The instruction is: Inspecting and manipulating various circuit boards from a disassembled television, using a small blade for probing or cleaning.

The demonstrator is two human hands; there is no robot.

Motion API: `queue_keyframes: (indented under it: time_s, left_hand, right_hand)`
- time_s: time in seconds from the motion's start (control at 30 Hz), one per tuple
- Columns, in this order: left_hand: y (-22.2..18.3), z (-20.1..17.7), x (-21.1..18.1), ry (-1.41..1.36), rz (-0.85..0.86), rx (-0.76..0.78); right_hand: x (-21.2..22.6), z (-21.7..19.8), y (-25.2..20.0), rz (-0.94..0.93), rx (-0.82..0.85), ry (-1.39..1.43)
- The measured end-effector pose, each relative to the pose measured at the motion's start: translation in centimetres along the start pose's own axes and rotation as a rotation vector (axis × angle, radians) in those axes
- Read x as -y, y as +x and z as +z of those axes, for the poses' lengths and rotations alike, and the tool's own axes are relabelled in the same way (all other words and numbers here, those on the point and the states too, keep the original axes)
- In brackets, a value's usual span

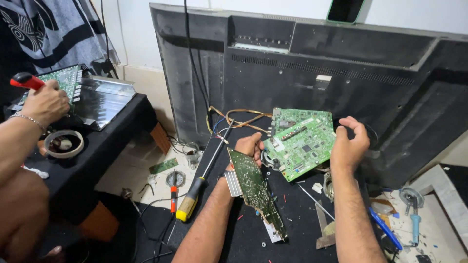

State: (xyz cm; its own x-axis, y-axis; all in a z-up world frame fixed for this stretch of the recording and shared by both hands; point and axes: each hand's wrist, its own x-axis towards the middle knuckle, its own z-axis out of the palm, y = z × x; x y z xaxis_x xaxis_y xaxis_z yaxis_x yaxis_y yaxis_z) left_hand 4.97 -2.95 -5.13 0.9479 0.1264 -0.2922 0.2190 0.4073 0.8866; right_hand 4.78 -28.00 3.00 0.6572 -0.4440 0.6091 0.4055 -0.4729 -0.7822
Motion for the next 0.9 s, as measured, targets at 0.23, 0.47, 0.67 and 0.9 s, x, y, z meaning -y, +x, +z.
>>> queue_keyframes:
  time_s: [0.23, 0.47, 0.67, 0.9]
  left_hand:
    - [-1.6, 0.7, -0.7, -0.002, 0.007, -0.044]
    - [-4.7, 0.6, -2.5, 0.021, 0.023, 0.005]
    - [-5.0, 0.8, -2.5, -0.032, 0.008, 0.048]
    - [-5.2, 0.7, -2.0, 0.017, 0.009, 0.028]
  right_hand:
    - [5.7, -1.4, -0.3, -0.171, 0.028, 0.073]
    - [16.3, -6.8, -5.1, 0.049, 0.536, 0.068]
    - [4.9, -8.7, -15.0, 0.036, 0.901, 0.124]
    - [-16.9, -0.3, -27.4, -0.169, 0.957, -0.186]
